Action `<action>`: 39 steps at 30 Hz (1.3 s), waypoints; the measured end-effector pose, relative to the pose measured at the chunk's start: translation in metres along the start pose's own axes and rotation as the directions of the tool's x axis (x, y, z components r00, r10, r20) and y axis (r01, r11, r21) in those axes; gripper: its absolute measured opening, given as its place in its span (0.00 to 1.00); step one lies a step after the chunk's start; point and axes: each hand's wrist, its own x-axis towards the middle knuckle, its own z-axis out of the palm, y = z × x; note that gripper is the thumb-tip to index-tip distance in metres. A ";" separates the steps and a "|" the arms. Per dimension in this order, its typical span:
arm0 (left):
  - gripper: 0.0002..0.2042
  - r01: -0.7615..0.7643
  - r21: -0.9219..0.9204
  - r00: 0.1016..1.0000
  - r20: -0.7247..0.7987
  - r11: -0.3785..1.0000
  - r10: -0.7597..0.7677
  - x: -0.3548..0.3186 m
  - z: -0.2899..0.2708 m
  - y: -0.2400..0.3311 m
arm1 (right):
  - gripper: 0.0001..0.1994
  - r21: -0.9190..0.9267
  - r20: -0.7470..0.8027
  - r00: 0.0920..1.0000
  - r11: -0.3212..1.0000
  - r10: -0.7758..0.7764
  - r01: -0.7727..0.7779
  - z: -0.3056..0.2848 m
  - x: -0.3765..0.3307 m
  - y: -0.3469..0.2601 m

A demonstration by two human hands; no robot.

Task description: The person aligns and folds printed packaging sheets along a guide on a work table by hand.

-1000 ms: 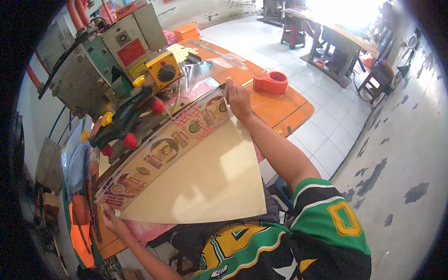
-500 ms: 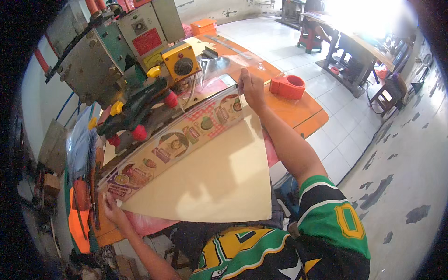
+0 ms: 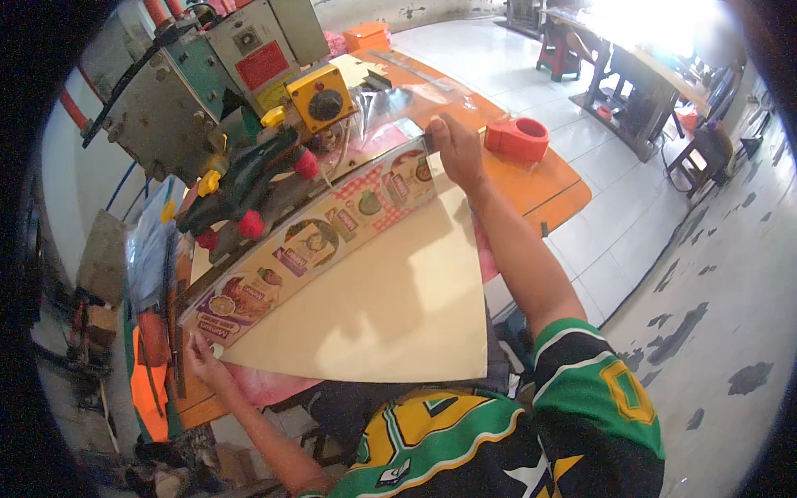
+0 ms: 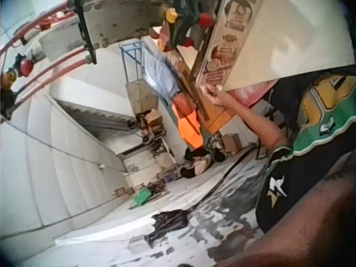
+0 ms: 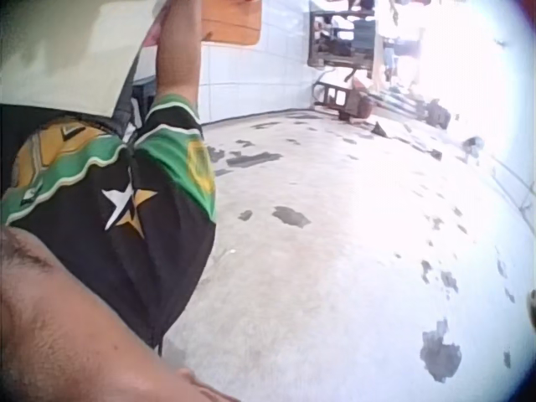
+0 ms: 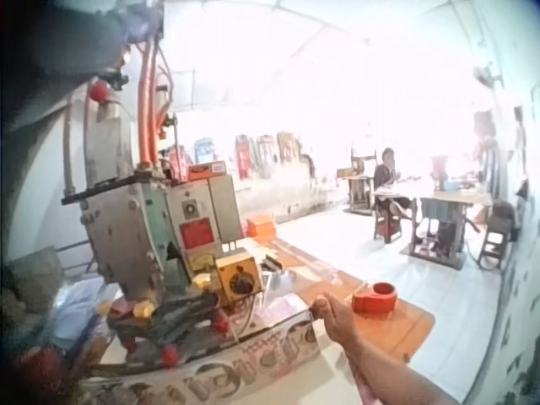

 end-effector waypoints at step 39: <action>0.16 0.001 -0.011 0.999 -0.045 1.000 -0.001 -0.001 -0.008 -0.001 | 0.24 -0.032 0.151 0.988 0.999 0.021 -0.016 -0.003 -0.003 -0.013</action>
